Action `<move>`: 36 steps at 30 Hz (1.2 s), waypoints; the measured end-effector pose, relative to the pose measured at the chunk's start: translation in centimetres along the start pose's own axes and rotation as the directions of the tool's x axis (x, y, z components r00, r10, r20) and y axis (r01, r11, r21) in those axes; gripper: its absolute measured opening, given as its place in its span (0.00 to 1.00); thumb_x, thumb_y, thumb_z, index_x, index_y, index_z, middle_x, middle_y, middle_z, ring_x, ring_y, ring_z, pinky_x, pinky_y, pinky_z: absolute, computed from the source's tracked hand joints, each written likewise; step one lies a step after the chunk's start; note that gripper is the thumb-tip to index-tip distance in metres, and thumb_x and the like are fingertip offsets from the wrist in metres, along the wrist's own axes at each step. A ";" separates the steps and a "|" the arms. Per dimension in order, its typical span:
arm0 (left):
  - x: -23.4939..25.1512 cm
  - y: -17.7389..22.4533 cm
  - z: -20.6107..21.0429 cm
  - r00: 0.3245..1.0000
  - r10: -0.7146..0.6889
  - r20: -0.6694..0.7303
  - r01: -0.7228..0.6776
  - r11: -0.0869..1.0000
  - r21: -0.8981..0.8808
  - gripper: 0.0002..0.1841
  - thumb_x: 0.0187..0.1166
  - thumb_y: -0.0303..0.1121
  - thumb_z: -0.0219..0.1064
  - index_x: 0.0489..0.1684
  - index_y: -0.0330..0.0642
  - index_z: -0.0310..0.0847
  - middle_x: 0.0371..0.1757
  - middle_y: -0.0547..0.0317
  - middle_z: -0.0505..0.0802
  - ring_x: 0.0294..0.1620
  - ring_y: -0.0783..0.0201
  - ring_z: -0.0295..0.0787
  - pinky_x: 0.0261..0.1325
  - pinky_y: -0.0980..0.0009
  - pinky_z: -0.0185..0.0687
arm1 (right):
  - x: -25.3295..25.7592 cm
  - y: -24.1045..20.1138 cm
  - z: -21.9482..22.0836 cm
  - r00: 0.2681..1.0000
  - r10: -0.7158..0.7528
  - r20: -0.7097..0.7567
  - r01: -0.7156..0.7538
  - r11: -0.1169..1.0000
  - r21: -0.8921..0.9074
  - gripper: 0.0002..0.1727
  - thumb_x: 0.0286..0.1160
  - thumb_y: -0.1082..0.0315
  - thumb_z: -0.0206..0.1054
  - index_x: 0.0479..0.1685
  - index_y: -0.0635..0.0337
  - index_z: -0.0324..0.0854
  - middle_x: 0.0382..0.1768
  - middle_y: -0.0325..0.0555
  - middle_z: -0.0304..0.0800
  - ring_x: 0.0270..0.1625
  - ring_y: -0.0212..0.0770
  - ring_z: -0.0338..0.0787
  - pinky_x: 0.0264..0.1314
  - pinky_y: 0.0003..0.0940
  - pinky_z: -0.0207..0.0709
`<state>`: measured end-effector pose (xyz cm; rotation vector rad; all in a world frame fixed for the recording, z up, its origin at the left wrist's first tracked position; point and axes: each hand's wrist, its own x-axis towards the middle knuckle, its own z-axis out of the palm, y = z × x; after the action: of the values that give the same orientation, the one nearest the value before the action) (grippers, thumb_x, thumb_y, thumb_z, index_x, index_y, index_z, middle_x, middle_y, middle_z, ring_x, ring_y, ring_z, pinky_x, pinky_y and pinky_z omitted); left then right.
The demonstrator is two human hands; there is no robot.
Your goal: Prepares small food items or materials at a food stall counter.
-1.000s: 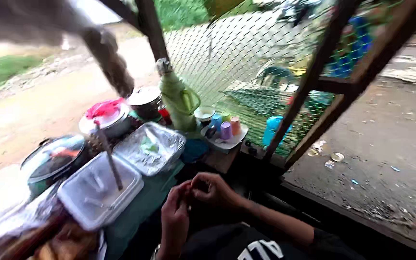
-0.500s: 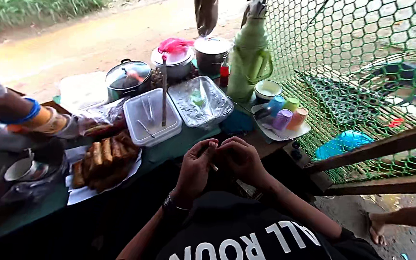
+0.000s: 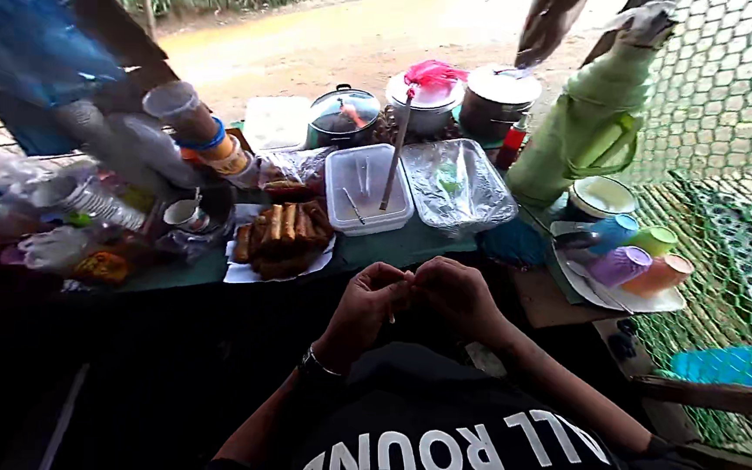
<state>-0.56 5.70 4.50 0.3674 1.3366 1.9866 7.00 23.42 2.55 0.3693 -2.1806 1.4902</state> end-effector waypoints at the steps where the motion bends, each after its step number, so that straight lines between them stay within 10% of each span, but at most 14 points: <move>1: -0.4 0.4 -1.1 1.000 -0.010 -0.020 0.010 1.000 0.001 0.05 0.78 0.19 0.66 0.39 0.40 0.83 0.34 0.61 0.95 0.29 0.71 0.91 0.36 0.75 0.89 | 0.6 0.3 1.0 1.000 0.001 0.027 -0.002 1.000 0.022 0.08 0.77 0.72 0.70 0.45 0.70 0.87 0.46 0.49 0.92 0.48 0.28 0.91 0.55 0.23 0.87; 11: -6.8 2.8 -11.7 0.908 0.154 -0.391 -0.134 0.988 0.077 0.04 0.80 0.22 0.65 0.43 0.39 0.84 0.35 0.62 0.95 0.30 0.73 0.90 0.34 0.77 0.86 | 8.6 1.9 13.8 0.921 -0.021 0.388 -0.052 0.983 0.176 0.07 0.72 0.70 0.71 0.41 0.66 0.86 0.38 0.45 0.91 0.39 0.27 0.89 0.45 0.22 0.85; 18: -13.5 2.0 -17.4 0.556 0.367 -0.746 -0.323 0.922 0.213 0.08 0.75 0.16 0.65 0.43 0.37 0.85 0.35 0.61 0.96 0.29 0.75 0.90 0.32 0.78 0.85 | 12.8 -0.3 25.8 0.753 -0.145 0.642 -0.022 0.969 0.245 0.09 0.71 0.70 0.73 0.39 0.69 0.86 0.34 0.50 0.90 0.37 0.36 0.90 0.45 0.31 0.85; 24: -17.1 1.1 -18.1 0.359 0.208 -0.910 -0.417 0.908 0.043 0.07 0.80 0.21 0.65 0.51 0.35 0.83 0.36 0.58 0.94 0.30 0.70 0.91 0.38 0.73 0.90 | 13.6 -0.9 31.4 0.556 -0.334 0.761 0.022 0.921 0.388 0.08 0.73 0.73 0.70 0.44 0.69 0.85 0.37 0.52 0.90 0.39 0.38 0.91 0.47 0.31 0.86; 29: -18.4 0.8 -15.9 0.198 0.161 -0.967 -0.499 0.866 0.042 0.06 0.82 0.22 0.63 0.48 0.38 0.85 0.34 0.60 0.94 0.29 0.70 0.90 0.36 0.74 0.89 | 13.4 -1.9 33.2 0.489 -0.465 0.738 0.036 0.856 0.516 0.08 0.76 0.69 0.69 0.43 0.66 0.88 0.40 0.48 0.92 0.45 0.35 0.91 0.53 0.29 0.86; 36: -18.9 -1.2 -8.9 -0.221 0.170 -0.960 -0.619 0.736 0.273 0.05 0.86 0.28 0.63 0.47 0.38 0.84 0.36 0.59 0.94 0.30 0.72 0.90 0.33 0.77 0.86 | 10.7 -2.2 33.3 0.218 -0.766 0.604 -0.088 0.601 0.794 0.11 0.78 0.71 0.66 0.49 0.66 0.92 0.53 0.49 0.91 0.60 0.31 0.88 0.68 0.23 0.81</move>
<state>8.26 -13.17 2.37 -1.4700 1.6728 3.2343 -8.65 -7.85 -0.07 2.5105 -1.6235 1.9448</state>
